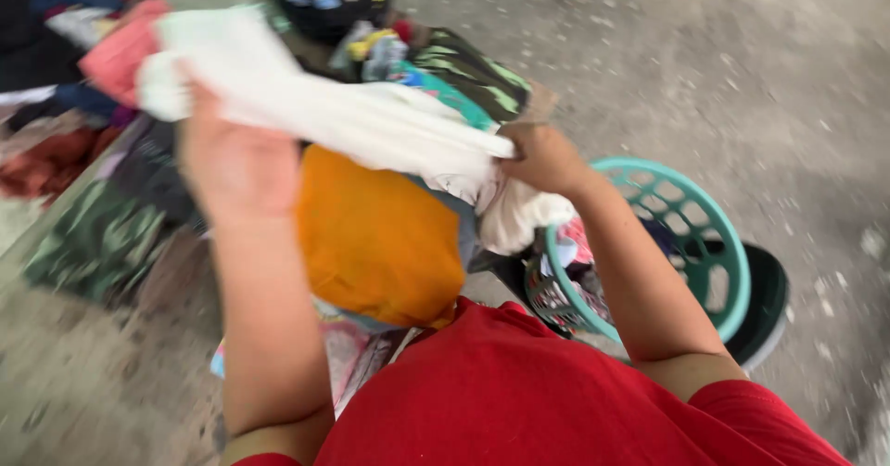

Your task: Folding various items of clothing from a laundry basket and stacking them on a table.

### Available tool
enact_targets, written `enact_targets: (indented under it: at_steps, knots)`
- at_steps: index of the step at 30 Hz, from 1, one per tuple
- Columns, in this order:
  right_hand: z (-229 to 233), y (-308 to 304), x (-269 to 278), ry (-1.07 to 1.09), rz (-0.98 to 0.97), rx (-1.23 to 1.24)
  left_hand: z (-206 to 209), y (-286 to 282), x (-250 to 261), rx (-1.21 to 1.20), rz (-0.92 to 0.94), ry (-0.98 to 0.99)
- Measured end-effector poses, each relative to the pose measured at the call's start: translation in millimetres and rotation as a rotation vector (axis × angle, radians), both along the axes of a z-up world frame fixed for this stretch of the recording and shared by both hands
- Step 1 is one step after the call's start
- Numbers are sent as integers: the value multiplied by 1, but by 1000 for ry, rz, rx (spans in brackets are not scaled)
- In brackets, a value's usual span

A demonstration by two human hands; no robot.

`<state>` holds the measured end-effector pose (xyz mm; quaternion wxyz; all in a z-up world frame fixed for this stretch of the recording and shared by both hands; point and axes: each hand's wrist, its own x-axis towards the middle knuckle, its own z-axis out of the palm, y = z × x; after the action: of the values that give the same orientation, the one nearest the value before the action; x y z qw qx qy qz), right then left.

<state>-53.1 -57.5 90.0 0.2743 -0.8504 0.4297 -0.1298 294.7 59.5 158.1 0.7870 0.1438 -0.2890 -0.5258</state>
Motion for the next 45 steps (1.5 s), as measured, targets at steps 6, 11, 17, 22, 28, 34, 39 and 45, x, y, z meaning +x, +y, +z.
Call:
enact_targets:
  at_steps: [6, 11, 17, 22, 28, 34, 39, 45]
  knots:
    - [-19, -63, 57, 27, 28, -454, -19, 100, 92, -106, 498, -63]
    - [34, -55, 115, -266, -189, -807, -94, 126, 114, 494, 884, -64]
    - [45, -52, 197, -971, 359, -87, -29, 147, 56, 814, 217, -1461]
    - [46, 47, 249, -919, 845, 368, -78, 83, 81, 753, 280, -998]
    - [-19, 34, 183, -683, 667, 374, -120, 52, 95, 720, 400, -725]
    - [-47, -17, 80, 264, 2, -259, -77, 14, 40, 519, 614, -1385]
    - [-15, 1, 86, 133, -35, -245, -78, -37, -38, 151, 325, -1396]
    - [2, 33, 121, -739, 91, -217, -53, -42, -35, 572, 148, -1870]
